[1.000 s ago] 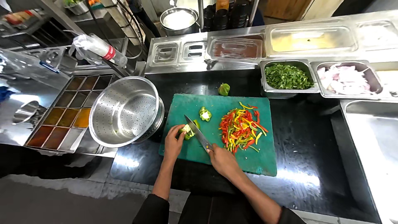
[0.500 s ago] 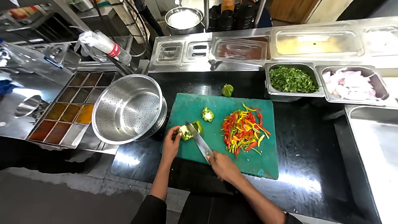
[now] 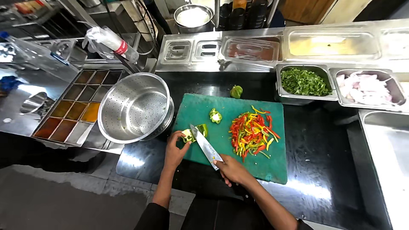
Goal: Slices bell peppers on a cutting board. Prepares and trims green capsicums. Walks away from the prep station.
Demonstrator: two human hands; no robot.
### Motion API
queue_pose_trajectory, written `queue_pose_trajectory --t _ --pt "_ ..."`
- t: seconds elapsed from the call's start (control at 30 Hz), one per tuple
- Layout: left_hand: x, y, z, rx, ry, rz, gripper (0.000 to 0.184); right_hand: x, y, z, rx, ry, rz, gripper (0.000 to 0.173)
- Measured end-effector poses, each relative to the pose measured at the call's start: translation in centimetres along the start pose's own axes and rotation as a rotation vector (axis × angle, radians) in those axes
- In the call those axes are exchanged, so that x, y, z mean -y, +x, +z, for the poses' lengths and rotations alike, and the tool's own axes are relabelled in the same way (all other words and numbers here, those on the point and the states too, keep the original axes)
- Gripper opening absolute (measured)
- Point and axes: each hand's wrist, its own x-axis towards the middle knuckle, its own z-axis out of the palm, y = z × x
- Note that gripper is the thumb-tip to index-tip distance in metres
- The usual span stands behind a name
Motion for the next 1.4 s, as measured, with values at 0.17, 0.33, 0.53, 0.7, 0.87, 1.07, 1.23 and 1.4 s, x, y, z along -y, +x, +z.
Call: queue_pose_trajectory --t 0.17,0.33,0.53,0.7,0.87,1.07,1.23,1.4 --pt "1.5 -0.6 -0.3 -0.03 -0.168 -0.016 0.04 0.1 0.2 0.6 0.019 -0.022 -0.002 0.039" --pt "2.2 -0.3 -0.8 0.047 -0.143 0.034 0.061 1.0 1.0 1.0 0.019 0.004 -0.011 0.037" --pt "2.4 0.0 -1.1 0.076 -0.165 0.038 0.052 3.3 3.4 1.5 -0.003 0.082 0.009 0.036" --pt "2.1 -0.2 -0.9 -0.003 -0.173 -0.027 0.047 2.4 2.4 1.8 0.034 0.052 -0.01 0.037" --pt "1.4 -0.3 -0.7 -0.003 -0.213 -0.077 0.043 1.6 1.3 1.8 0.026 0.012 0.0 0.037" --pt "-1.4 -0.4 0.5 0.059 -0.353 -0.225 0.058 2.1 2.7 1.4 -0.036 0.183 0.008 0.034" --pt "-1.4 0.0 0.1 0.162 0.128 0.147 0.067 1.9 2.2 0.5 -0.031 0.092 0.024 0.034" --pt "0.2 0.0 -0.1 0.126 0.165 0.332 0.037 1.2 0.9 -0.2 -0.094 -0.041 -0.009 0.035"
